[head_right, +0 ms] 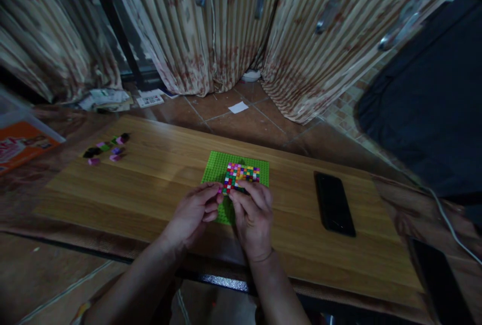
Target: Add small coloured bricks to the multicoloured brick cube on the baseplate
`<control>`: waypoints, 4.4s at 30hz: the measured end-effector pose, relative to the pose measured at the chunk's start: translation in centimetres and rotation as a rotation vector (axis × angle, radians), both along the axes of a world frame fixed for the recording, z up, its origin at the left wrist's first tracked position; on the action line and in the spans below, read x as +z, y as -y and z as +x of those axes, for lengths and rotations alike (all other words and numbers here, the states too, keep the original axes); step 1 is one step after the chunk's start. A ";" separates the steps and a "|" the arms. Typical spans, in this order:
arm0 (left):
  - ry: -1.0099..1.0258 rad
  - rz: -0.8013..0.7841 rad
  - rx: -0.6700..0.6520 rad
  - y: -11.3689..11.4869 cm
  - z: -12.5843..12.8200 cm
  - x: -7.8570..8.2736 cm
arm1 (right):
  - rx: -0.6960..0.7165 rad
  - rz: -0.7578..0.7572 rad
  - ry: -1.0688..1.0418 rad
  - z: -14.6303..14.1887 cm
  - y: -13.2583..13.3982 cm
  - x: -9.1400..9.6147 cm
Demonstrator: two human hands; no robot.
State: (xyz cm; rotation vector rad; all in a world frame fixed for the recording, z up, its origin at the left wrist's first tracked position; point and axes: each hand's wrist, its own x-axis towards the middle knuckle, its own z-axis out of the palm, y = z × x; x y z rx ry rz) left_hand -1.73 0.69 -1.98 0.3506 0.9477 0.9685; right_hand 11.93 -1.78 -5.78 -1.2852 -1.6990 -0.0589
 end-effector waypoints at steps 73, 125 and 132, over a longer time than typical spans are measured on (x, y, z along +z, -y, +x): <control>-0.171 0.038 -0.017 0.0 0.3 0.0 | 0.030 -0.139 0.041 1.1 0.0 1.8; -0.160 0.053 0.126 0.3 -0.4 0.9 | -0.003 -0.237 -0.075 2.3 0.2 1.7; -0.157 0.058 0.097 0.1 -0.4 0.6 | -0.024 -0.049 0.042 2.4 0.4 1.5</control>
